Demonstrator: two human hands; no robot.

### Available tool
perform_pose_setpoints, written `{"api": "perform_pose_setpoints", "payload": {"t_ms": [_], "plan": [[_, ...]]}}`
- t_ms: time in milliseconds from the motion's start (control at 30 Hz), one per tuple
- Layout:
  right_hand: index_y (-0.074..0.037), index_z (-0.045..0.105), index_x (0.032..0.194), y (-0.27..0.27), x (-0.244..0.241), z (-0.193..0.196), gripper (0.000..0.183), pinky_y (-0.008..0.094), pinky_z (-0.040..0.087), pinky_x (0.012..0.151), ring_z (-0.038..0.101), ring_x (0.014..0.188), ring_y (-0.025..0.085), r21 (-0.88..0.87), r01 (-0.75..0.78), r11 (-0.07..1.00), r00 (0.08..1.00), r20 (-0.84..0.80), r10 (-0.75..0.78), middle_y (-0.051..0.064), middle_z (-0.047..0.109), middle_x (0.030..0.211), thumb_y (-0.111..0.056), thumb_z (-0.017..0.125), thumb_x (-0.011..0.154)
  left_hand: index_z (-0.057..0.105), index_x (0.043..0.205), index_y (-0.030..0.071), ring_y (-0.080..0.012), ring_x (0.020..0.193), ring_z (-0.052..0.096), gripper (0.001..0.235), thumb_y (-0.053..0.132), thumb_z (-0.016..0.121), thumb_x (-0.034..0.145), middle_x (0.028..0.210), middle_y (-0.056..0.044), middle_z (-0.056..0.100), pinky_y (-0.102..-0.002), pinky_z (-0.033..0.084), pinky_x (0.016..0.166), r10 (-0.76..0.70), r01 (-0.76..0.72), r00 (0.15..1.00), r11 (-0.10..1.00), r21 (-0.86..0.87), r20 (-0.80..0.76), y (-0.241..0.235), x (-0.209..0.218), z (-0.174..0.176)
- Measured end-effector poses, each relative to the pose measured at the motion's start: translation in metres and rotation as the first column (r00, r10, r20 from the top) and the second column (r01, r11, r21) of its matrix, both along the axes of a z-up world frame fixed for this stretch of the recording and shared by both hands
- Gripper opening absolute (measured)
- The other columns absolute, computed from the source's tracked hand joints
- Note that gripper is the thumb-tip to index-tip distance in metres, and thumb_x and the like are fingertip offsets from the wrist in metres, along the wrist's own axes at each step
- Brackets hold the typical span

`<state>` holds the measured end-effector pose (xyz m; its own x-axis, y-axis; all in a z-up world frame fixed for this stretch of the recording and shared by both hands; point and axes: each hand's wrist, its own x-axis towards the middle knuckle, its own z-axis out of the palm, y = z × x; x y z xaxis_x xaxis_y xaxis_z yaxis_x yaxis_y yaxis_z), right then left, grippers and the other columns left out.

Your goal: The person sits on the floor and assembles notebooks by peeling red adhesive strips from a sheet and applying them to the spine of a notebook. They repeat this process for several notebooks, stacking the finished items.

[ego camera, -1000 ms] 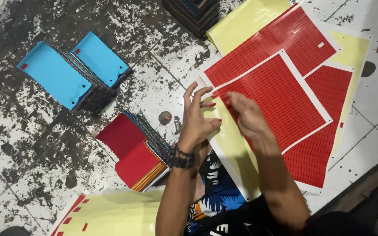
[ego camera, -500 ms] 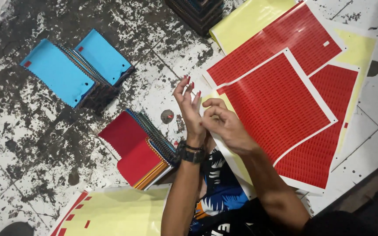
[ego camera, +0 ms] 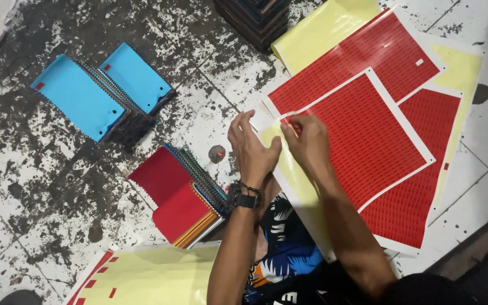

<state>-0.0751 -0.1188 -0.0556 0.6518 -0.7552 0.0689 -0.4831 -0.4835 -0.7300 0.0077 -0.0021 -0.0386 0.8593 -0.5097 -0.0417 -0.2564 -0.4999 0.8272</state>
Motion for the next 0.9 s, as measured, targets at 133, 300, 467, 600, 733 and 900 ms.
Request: {"api": "perform_pose_setpoints", "payload": {"t_ms": [133,300,467,600,733,900], "plan": [[-0.008,0.081,0.099,-0.004,0.003,-0.008,0.024,0.038,0.055,0.067,0.068,0.073,0.028,-0.003,0.013,1.0,0.999,0.03,-0.013,0.012,0.068,0.078,-0.022,0.085,0.079,0.041,0.144,0.013,-0.0487,0.143,0.024,0.085,0.022,0.079,0.068,0.146,-0.015,0.034,-0.07,0.028,0.115,-0.013,0.013,1.0,1.0,0.015,-0.023,-0.002,-0.002,-0.007],[-0.016,0.083,0.095,0.002,0.003,-0.009,0.02,0.037,0.058,0.063,0.073,0.073,0.026,-0.069,0.106,0.992,0.994,0.002,-0.106,0.008,0.074,0.078,-0.023,0.086,0.077,0.042,0.144,0.014,-0.0515,0.142,0.025,0.086,0.025,0.079,0.067,0.146,-0.016,0.036,-0.072,0.027,0.113,-0.009,0.008,1.0,1.0,-0.017,-0.021,-0.001,-0.002,-0.015],[-0.018,0.082,0.091,0.009,0.001,-0.006,0.009,0.037,0.058,0.063,0.074,0.074,0.026,-0.109,0.142,0.984,0.99,0.02,-0.141,0.005,0.075,0.08,-0.022,0.081,0.083,0.042,0.143,0.014,-0.0523,0.142,0.025,0.085,0.023,0.079,0.067,0.146,-0.016,0.036,-0.072,0.028,0.113,0.001,-0.002,1.0,1.0,-0.028,-0.018,-0.002,-0.004,-0.014],[-0.013,0.079,0.085,0.01,0.001,-0.008,0.011,0.029,0.057,0.058,0.072,0.072,0.023,-0.144,0.068,0.987,0.954,0.298,-0.022,0.005,0.072,0.079,-0.009,0.087,0.079,0.044,0.142,0.014,-0.0521,0.141,0.028,0.084,0.02,0.081,0.067,0.145,-0.017,0.037,-0.07,0.033,0.111,0.014,-0.013,1.0,0.999,-0.041,0.017,-0.001,-0.005,-0.014],[-0.011,0.077,0.093,0.024,-0.014,0.017,0.015,0.024,0.052,0.066,0.067,0.082,0.014,0.208,-0.038,0.977,0.903,0.427,-0.056,0.007,0.073,0.095,-0.021,0.086,0.087,0.046,0.138,0.01,-0.0452,0.137,0.04,0.062,0.012,0.072,0.082,0.139,-0.018,0.046,-0.057,0.046,0.106,0.124,-0.164,0.982,0.933,-0.321,-0.143,-0.004,0.001,-0.001],[-0.001,0.07,0.095,0.059,-0.019,0.031,0.02,0.022,0.055,0.08,0.057,0.099,0.012,0.685,-0.313,0.657,0.837,0.527,-0.151,0.009,0.056,0.108,-0.018,0.078,0.091,0.04,0.138,0.012,-0.0433,0.141,0.035,0.049,0.044,0.043,0.102,0.139,-0.02,0.039,-0.067,0.021,0.117,0.058,-0.519,0.816,0.513,-0.684,-0.575,-0.006,0.016,-0.012]]}}
